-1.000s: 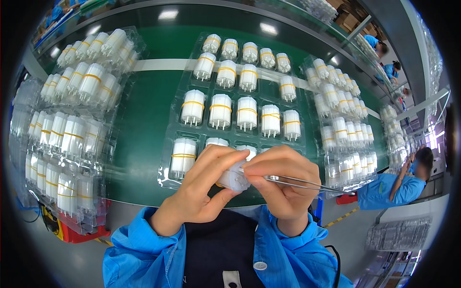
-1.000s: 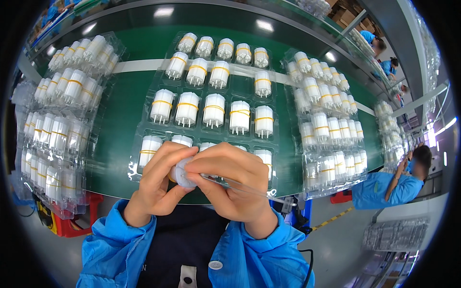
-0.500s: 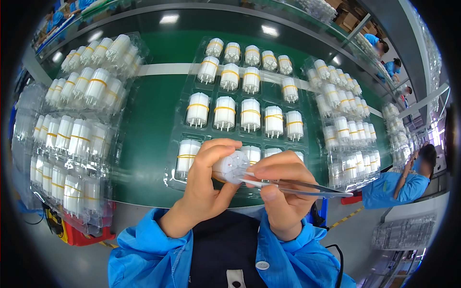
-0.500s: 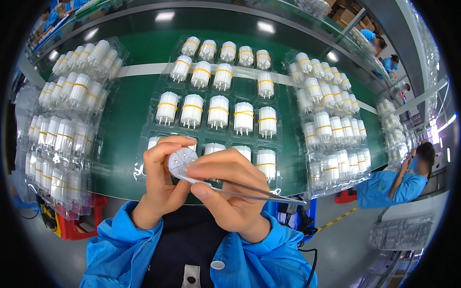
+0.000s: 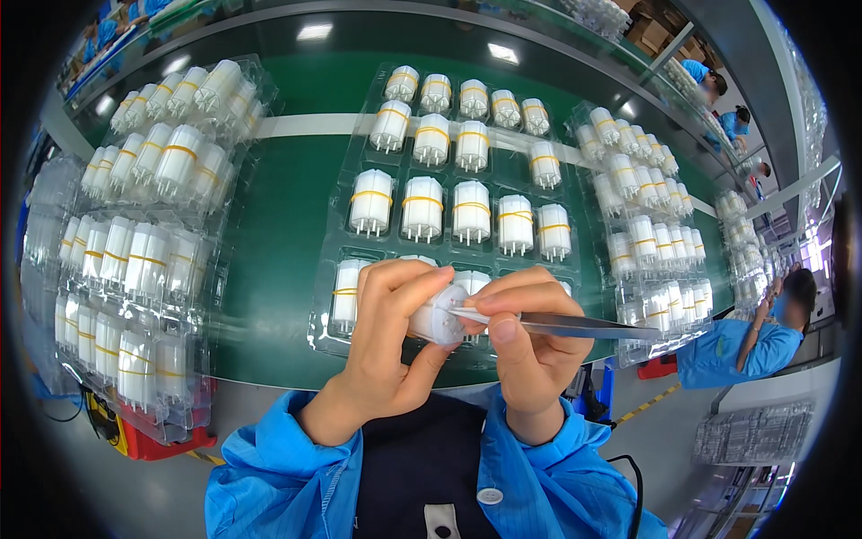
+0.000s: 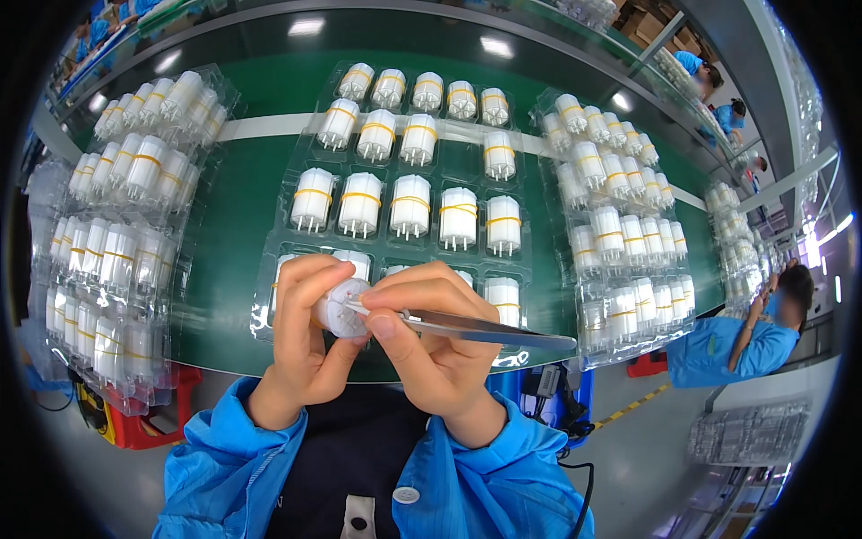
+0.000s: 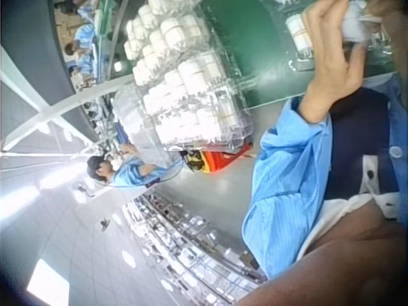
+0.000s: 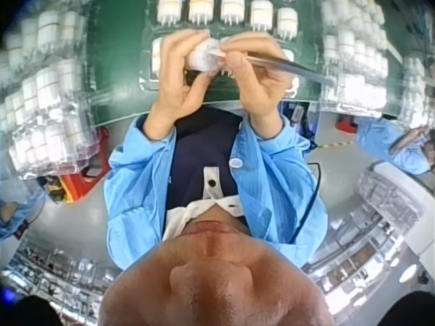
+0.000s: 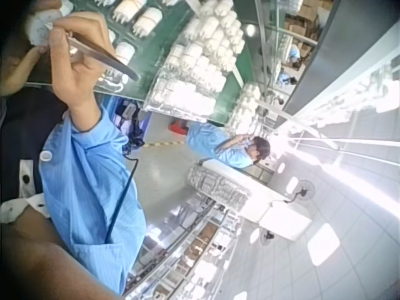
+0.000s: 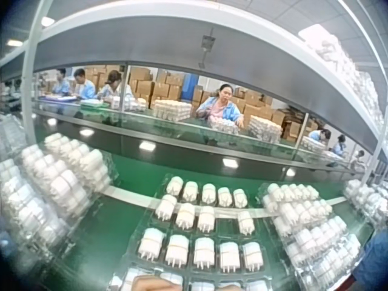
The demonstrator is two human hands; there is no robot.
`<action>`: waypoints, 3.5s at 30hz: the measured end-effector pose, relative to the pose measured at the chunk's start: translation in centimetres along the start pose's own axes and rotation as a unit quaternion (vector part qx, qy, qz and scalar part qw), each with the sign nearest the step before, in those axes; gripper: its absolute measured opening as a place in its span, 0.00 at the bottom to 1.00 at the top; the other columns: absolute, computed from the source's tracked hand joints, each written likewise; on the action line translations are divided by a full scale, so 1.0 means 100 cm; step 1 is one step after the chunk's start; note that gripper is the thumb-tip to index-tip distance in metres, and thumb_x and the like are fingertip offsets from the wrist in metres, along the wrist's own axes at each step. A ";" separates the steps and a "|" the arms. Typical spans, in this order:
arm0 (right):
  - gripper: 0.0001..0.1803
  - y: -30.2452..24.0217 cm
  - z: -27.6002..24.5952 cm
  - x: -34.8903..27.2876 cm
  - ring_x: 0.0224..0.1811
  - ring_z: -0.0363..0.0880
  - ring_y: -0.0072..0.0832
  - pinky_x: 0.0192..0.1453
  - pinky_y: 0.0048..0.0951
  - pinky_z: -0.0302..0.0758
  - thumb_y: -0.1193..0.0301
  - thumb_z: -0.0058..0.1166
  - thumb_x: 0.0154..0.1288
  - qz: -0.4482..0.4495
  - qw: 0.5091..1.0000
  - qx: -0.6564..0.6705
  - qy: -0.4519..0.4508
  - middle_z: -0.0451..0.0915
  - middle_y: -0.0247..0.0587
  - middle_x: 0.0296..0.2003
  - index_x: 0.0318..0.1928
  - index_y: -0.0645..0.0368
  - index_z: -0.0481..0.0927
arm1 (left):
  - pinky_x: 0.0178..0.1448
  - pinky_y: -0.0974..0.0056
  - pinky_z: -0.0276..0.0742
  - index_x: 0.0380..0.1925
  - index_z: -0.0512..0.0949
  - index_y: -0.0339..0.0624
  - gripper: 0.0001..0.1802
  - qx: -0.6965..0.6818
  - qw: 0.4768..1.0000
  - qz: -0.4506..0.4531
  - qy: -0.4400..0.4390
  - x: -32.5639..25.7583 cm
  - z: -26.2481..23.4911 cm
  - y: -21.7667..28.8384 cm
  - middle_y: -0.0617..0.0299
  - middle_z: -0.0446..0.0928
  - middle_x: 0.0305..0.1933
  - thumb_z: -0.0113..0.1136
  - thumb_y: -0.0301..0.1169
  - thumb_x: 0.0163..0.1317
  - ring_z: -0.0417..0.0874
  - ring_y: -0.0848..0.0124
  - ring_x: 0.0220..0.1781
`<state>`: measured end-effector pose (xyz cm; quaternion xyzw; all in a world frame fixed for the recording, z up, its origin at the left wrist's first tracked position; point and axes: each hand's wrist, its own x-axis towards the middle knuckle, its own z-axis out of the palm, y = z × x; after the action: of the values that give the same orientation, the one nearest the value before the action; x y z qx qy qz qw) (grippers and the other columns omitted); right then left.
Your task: The person uses tweezers to insert small white components into cylindrical white objects on a green tray. They pick up each object, insert the component, and place it back into the tray, repeating this process for multiple units.
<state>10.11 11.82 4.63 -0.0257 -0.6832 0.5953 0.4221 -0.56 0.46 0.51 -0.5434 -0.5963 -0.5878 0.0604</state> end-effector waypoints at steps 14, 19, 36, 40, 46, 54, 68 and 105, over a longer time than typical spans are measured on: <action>0.06 0.001 -0.004 0.000 0.36 0.82 0.32 0.40 0.28 0.78 0.81 0.60 0.60 -0.022 0.999 -0.004 -0.023 0.84 0.51 0.35 0.39 0.67 0.83 | 0.58 0.54 0.67 0.58 0.71 0.33 0.34 -0.043 0.999 -0.030 0.014 -0.002 0.003 0.002 0.46 0.71 0.53 0.65 0.20 0.45 0.72 0.51 0.53; 0.07 0.002 -0.006 0.001 0.36 0.82 0.32 0.41 0.28 0.77 0.81 0.60 0.60 -0.010 0.999 -0.006 -0.031 0.84 0.50 0.36 0.39 0.68 0.83 | 0.58 0.54 0.68 0.58 0.71 0.33 0.34 -0.047 0.998 -0.039 0.010 -0.001 0.003 0.003 0.45 0.71 0.53 0.65 0.19 0.45 0.72 0.51 0.53; 0.06 0.001 -0.011 0.003 0.35 0.83 0.32 0.39 0.27 0.79 0.81 0.62 0.58 -0.009 0.999 -0.004 -0.044 0.85 0.50 0.34 0.37 0.68 0.84 | 0.56 0.55 0.68 0.59 0.71 0.32 0.35 -0.042 0.999 -0.018 -0.009 0.000 0.002 0.002 0.46 0.70 0.52 0.65 0.19 0.45 0.72 0.51 0.51; 0.06 0.000 -0.013 0.004 0.35 0.84 0.32 0.38 0.28 0.79 0.82 0.62 0.57 -0.016 0.998 -0.015 -0.054 0.85 0.50 0.34 0.37 0.67 0.84 | 0.55 0.55 0.68 0.60 0.70 0.32 0.36 -0.059 0.997 -0.035 -0.020 -0.002 0.002 0.002 0.45 0.70 0.52 0.65 0.19 0.46 0.72 0.51 0.50; 0.06 -0.002 -0.014 0.006 0.34 0.84 0.32 0.38 0.28 0.79 0.82 0.63 0.56 -0.021 0.998 -0.015 -0.063 0.85 0.48 0.33 0.36 0.67 0.85 | 0.55 0.55 0.69 0.60 0.70 0.31 0.36 -0.069 0.996 -0.046 -0.029 -0.002 0.003 0.003 0.45 0.70 0.52 0.65 0.19 0.46 0.72 0.51 0.50; 0.07 -0.009 -0.015 0.012 0.32 0.84 0.34 0.35 0.28 0.79 0.82 0.63 0.53 -0.070 0.984 -0.131 -0.103 0.84 0.47 0.32 0.36 0.66 0.85 | 0.53 0.55 0.70 0.59 0.72 0.29 0.35 -0.007 0.999 -0.003 -0.038 0.002 0.002 0.002 0.46 0.71 0.51 0.66 0.20 0.45 0.72 0.51 0.48; 0.08 -0.003 -0.017 0.007 0.37 0.84 0.34 0.42 0.30 0.79 0.82 0.63 0.55 0.009 0.998 -0.004 -0.062 0.85 0.49 0.35 0.37 0.66 0.85 | 0.55 0.56 0.71 0.61 0.69 0.29 0.34 -0.098 0.992 -0.063 -0.049 -0.001 -0.003 0.001 0.44 0.70 0.53 0.65 0.22 0.51 0.73 0.52 0.51; 0.09 -0.004 -0.023 0.016 0.35 0.85 0.35 0.39 0.29 0.81 0.83 0.64 0.51 -0.036 0.993 -0.059 -0.091 0.86 0.49 0.34 0.36 0.66 0.85 | 0.55 0.55 0.70 0.59 0.70 0.28 0.32 -0.141 0.984 -0.075 -0.073 0.000 -0.006 0.005 0.44 0.71 0.52 0.66 0.26 0.53 0.74 0.51 0.50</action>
<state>10.70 14.36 5.69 0.0288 -0.7531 0.5383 0.3773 -0.55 -0.09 0.99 -0.5417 -0.5489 -0.6280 -0.1047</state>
